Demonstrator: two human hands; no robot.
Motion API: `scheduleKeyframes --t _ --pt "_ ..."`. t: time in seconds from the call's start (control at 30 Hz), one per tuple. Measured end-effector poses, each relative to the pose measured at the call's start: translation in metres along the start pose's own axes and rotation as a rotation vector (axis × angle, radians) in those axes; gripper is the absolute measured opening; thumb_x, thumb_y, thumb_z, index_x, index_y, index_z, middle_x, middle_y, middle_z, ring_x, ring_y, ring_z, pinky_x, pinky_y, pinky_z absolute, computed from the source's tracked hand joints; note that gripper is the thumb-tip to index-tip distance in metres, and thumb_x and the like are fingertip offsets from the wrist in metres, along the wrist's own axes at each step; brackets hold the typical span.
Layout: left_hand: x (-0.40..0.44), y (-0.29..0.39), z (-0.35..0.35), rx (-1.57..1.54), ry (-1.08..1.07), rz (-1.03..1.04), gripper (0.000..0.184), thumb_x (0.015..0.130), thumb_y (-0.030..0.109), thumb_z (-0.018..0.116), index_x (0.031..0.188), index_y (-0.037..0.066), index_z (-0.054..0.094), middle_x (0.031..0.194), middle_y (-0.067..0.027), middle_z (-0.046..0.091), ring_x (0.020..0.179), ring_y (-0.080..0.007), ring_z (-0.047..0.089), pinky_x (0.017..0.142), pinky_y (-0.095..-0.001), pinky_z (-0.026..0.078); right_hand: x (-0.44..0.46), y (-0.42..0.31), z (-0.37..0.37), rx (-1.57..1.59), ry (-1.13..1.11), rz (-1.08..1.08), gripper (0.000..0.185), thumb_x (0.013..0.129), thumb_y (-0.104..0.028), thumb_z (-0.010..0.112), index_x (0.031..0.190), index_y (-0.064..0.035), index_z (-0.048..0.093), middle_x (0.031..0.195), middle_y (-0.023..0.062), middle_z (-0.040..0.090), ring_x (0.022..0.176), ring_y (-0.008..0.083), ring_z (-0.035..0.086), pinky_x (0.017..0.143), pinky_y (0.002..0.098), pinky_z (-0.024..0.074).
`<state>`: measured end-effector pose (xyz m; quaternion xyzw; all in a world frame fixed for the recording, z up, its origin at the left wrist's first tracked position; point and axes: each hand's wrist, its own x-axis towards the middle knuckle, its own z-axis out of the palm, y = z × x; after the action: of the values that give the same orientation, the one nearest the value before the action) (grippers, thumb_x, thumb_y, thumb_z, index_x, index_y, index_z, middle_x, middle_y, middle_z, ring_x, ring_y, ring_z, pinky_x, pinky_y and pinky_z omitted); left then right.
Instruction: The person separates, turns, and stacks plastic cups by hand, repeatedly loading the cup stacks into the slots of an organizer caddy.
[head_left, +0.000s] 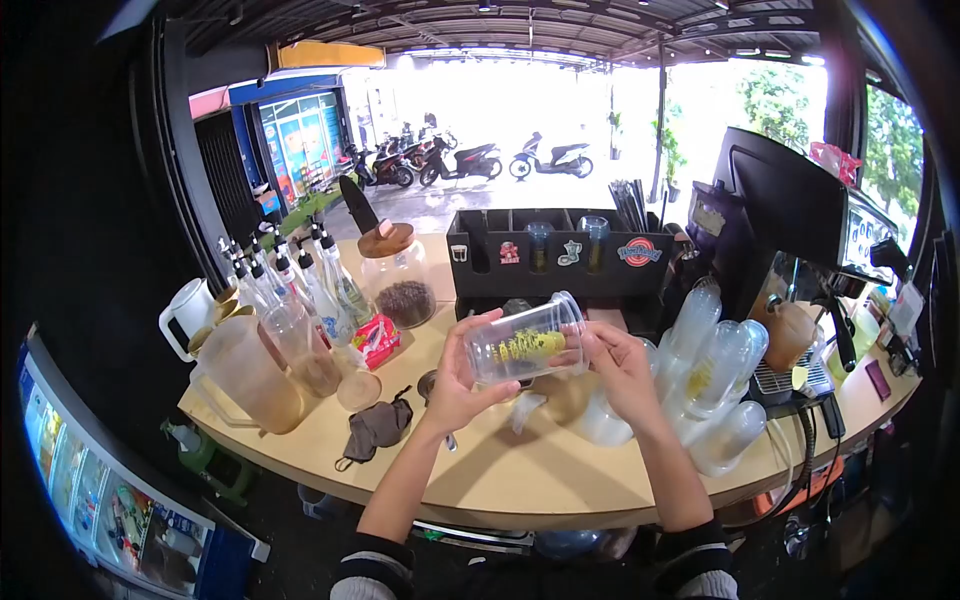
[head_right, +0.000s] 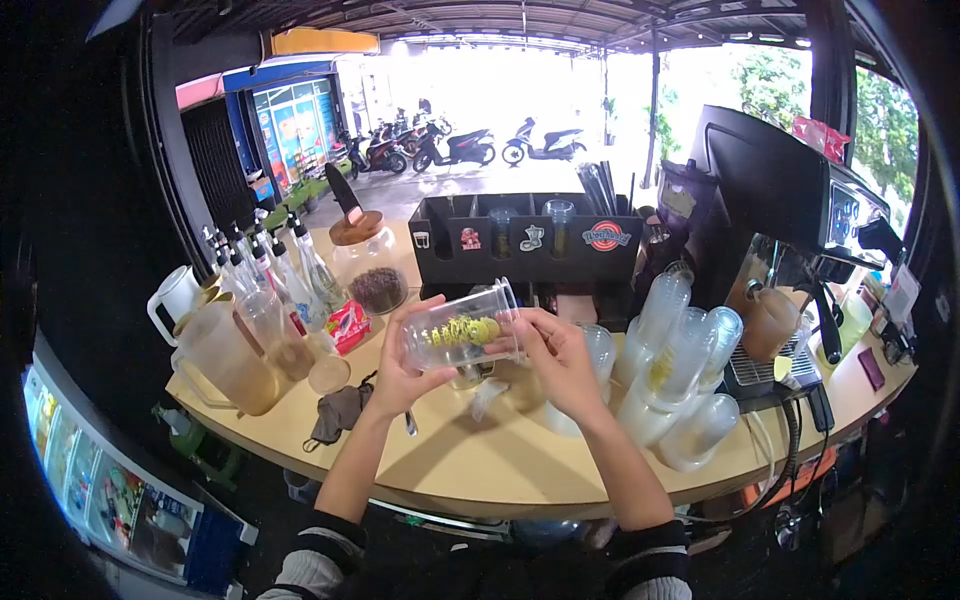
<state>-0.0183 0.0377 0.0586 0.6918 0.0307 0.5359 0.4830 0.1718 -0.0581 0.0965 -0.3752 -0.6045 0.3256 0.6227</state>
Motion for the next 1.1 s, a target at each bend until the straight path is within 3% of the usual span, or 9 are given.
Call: scheduleKeyframes --t 0.27,0.5,0.57,0.67,0.8,0.9,1.03,1.07,1.1 --pt "0.006 -0.010 -0.021 -0.097 -0.016 -0.158 0.063 0.072 0.007 0.073 0.126 -0.001 0.041 0.128 -0.0126 0.046 0.116 -0.0210 0.047 0.098 -0.0349 0.041 0.005 0.014 0.012 -0.012 0.039 -0.016 0.028 0.095 -0.014 0.046 0.110 0.0073 0.056 0.098 0.0123 0.065 0.084 0.0178 0.065 0.075 0.0270 0.0504" --pt "0.010 -0.021 -0.022 -0.248 -0.021 -0.204 0.067 0.071 0.007 0.074 0.127 -0.002 0.040 0.126 -0.0125 0.047 0.115 -0.0206 0.048 0.096 -0.0336 0.043 0.005 0.014 0.014 -0.025 0.067 -0.005 0.027 0.095 -0.013 0.047 0.112 0.0066 0.056 0.097 0.0119 0.065 0.085 0.0179 0.065 0.076 0.0271 0.0505" --pt "0.012 -0.026 -0.024 -0.151 -0.038 -0.184 0.073 0.070 0.016 0.076 0.130 -0.001 0.037 0.130 -0.0167 0.044 0.118 -0.0254 0.047 0.091 -0.0401 0.049 0.005 0.016 0.014 -0.029 0.070 -0.005 0.027 0.095 -0.013 0.047 0.112 0.0065 0.056 0.098 0.0118 0.065 0.085 0.0182 0.065 0.077 0.0274 0.0504" --pt "0.016 -0.027 -0.021 -0.248 -0.016 -0.227 0.071 0.070 0.007 0.075 0.129 -0.003 0.038 0.128 -0.0138 0.046 0.116 -0.0203 0.048 0.097 -0.0340 0.043 0.004 0.015 0.013 -0.019 0.071 0.013 0.027 0.094 -0.013 0.048 0.112 0.0063 0.056 0.100 0.0117 0.064 0.087 0.0190 0.065 0.078 0.0281 0.0504" --pt "0.018 -0.028 -0.012 -0.233 0.004 -0.211 0.067 0.075 0.011 0.071 0.130 0.000 0.035 0.131 -0.0151 0.043 0.116 -0.0201 0.048 0.095 -0.0336 0.044 0.005 0.019 0.011 0.049 0.041 0.037 0.027 0.094 -0.012 0.050 0.112 0.0066 0.055 0.101 0.0122 0.064 0.090 0.0202 0.064 0.080 0.0287 0.0502" --pt "0.021 -0.031 -0.008 -0.111 0.071 -0.154 0.056 0.083 0.019 0.063 0.128 0.003 0.034 0.125 -0.0136 0.047 0.110 -0.0186 0.050 0.089 -0.0310 0.048 0.005 0.022 0.017 0.053 0.058 -0.010 0.027 0.093 -0.011 0.050 0.114 0.0068 0.053 0.101 0.0128 0.064 0.092 0.0210 0.064 0.081 0.0297 0.0499" --pt "0.043 -0.016 -0.015 0.010 0.064 -0.388 0.047 0.088 0.031 0.055 0.121 0.004 0.035 0.107 -0.0084 0.049 0.097 -0.0157 0.052 0.086 -0.0292 0.046 0.011 0.017 0.009 -0.010 0.074 -0.041 0.026 0.092 -0.009 0.051 0.114 0.0050 0.053 0.103 0.0123 0.064 0.096 0.0183 0.062 0.086 0.0301 0.0476" --pt "0.054 -0.021 -0.020 0.162 0.052 -0.276 0.047 0.087 0.029 0.057 0.120 0.003 0.035 0.107 -0.0086 0.049 0.097 -0.0158 0.052 0.084 -0.0289 0.046 0.014 0.015 0.005 -0.010 0.076 -0.043 0.026 0.092 -0.009 0.051 0.114 0.0050 0.053 0.103 0.0123 0.064 0.096 0.0183 0.062 0.086 0.0301 0.0476" --pt "0.067 -0.024 -0.024 0.312 0.041 -0.162 0.048 0.086 0.028 0.060 0.119 0.003 0.035 0.108 -0.0088 0.049 0.097 -0.0159 0.052 0.083 -0.0286 0.045 0.017 0.011 0.000 -0.217 0.107 -0.119 0.028 0.090 -0.010 0.053 0.115 0.0028 0.052 0.102 0.0120 0.064 0.094 0.0187 0.062 0.084 0.0309 0.0477"
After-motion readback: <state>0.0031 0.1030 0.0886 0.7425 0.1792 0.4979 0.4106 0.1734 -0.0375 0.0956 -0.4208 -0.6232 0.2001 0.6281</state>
